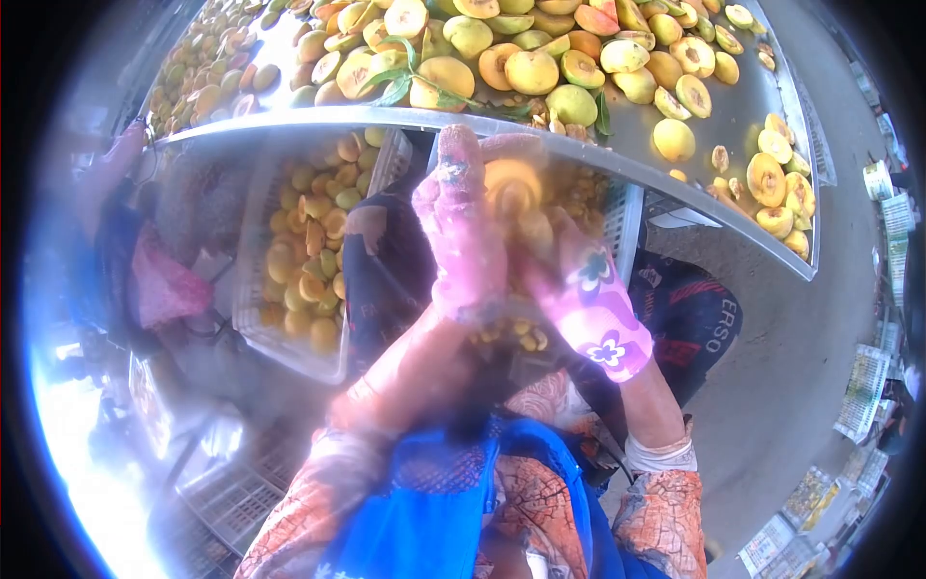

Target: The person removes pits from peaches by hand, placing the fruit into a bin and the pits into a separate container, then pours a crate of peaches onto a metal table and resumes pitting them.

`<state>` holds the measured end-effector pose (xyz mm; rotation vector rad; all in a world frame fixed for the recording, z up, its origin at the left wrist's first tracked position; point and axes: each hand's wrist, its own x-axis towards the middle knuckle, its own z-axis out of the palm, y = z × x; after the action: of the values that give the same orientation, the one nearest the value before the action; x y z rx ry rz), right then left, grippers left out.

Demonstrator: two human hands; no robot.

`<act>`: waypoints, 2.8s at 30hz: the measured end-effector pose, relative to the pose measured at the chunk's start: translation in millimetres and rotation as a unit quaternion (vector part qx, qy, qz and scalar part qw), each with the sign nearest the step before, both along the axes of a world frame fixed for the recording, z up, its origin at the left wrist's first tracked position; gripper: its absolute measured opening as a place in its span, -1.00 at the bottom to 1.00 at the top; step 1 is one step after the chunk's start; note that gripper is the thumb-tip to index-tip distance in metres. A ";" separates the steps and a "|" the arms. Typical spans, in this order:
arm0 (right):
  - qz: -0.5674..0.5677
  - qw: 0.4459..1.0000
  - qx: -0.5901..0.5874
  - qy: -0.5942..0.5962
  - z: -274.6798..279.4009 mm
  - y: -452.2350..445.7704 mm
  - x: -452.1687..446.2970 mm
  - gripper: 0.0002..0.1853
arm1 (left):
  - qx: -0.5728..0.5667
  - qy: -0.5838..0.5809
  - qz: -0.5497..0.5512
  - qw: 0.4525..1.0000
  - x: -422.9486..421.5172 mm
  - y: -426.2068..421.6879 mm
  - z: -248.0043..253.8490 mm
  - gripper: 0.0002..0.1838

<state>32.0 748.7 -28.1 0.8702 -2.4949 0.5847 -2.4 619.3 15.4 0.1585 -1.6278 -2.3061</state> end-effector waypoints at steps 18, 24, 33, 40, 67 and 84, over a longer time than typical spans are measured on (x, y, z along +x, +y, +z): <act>0.105 0.942 -0.129 -0.291 21.3 -2.4 -9.6 -0.46 | -0.213 -0.070 -0.139 0.965 6.9 -33.7 5.4 -0.39; 0.112 0.993 -0.021 0.022 5.3 -14.9 -0.3 -0.47 | -0.143 0.024 -0.103 0.984 14.9 -28.5 -3.0 -0.44; 0.153 0.388 -0.445 -0.793 33.1 2.8 2.1 -0.74 | -0.246 0.164 -0.212 0.931 -10.5 -36.5 -2.1 -0.37; 0.157 0.388 -0.465 -0.780 25.0 5.6 -1.1 -0.74 | -0.272 0.164 -0.274 0.908 -19.1 -43.6 -4.5 -0.63; -0.058 0.890 0.317 -0.324 -78.9 0.2 12.3 -0.66 | 0.112 -0.008 -0.004 0.994 -4.9 -125.7 -3.7 -0.48; -0.011 0.929 0.129 -0.347 -39.8 -13.1 15.5 -0.75 | -0.827 0.243 -0.101 0.497 -154.0 -11.3 6.9 -0.56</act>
<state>47.5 735.6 -67.8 0.8242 -3.2791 0.6480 -156.4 608.0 22.2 -1.0031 -2.5899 0.1147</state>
